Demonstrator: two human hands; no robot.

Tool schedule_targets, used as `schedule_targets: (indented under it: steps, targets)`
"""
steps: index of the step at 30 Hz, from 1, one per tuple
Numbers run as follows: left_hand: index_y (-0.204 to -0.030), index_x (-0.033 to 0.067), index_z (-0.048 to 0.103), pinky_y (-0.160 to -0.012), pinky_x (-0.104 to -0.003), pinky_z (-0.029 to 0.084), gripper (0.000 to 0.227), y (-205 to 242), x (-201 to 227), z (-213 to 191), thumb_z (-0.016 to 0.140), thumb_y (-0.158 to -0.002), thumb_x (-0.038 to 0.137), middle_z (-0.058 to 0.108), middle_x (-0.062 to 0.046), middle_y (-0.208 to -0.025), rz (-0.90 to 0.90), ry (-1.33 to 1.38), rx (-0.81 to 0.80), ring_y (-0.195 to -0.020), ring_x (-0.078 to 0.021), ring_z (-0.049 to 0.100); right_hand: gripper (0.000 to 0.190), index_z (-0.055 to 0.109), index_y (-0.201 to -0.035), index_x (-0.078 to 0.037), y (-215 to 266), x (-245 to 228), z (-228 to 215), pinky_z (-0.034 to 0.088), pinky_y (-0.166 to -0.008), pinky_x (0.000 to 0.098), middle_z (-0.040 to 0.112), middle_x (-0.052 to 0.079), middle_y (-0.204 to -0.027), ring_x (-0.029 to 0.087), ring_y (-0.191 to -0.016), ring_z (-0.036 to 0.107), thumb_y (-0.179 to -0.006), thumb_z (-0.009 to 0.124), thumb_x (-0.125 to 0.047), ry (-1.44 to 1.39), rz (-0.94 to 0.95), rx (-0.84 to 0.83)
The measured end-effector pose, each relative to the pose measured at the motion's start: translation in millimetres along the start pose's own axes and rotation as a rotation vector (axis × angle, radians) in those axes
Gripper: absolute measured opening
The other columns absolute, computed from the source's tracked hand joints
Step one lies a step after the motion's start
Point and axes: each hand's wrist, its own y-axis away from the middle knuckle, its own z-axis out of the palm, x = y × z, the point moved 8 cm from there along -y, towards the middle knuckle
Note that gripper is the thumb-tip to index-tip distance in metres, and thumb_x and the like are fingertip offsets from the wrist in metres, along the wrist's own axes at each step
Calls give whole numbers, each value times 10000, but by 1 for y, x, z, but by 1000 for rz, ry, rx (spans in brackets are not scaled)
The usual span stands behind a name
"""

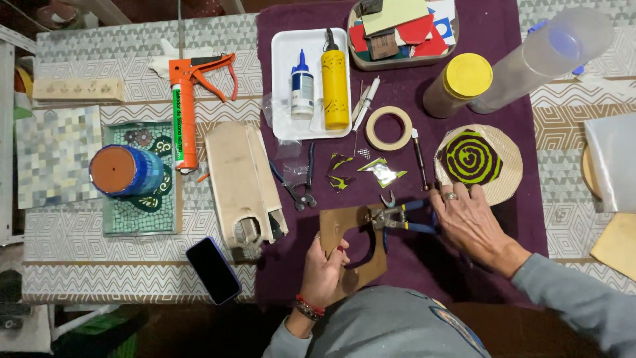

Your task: Cutting a circular hole into a piece of cardboard using wire cutters.

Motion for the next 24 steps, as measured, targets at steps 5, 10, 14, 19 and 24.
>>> schedule_targets:
  steps: [5,10,14,19,24]
  targets:
    - [-1047,4,625,-669,-297,555,224,-3,-5,0,522,-854,-48,684,-91,-944,15,-1,-4,-705,-174,637,456,573,-1251,-37,0,0,-8,411,-736,393,613,130,-982,244,-776,558,-828,596,-202,-53,27,10]
    - [-1022,6,636,-656,-290,551,222,-3,-7,-4,516,-840,-33,689,-82,-917,1,-27,17,-688,-172,641,656,541,-1322,-14,1,-6,-14,393,-775,398,616,125,-994,258,-839,555,-707,679,-197,-94,60,-1]
    - [-1049,8,636,-687,-298,565,241,0,4,1,502,-850,-16,690,-77,-939,6,-48,-10,-725,-174,655,859,497,-1383,26,-1,-11,-27,384,-799,406,594,138,-1032,267,-896,526,-606,745,-243,-68,67,20]
    - [-1067,1,612,-701,-296,572,241,3,8,8,479,-867,5,676,-87,-965,48,-66,-50,-741,-173,657,1211,452,-1458,52,1,-14,-26,411,-802,426,584,137,-1120,269,-935,509,-419,899,-382,-55,63,-37]
    - [-1098,15,604,-719,-297,568,252,3,-2,9,483,-879,-13,672,-79,-977,50,-51,-50,-763,-171,652,1111,446,-1473,34,-1,-18,-39,389,-830,473,603,176,-1125,321,-990,525,-466,798,-276,-105,46,8]
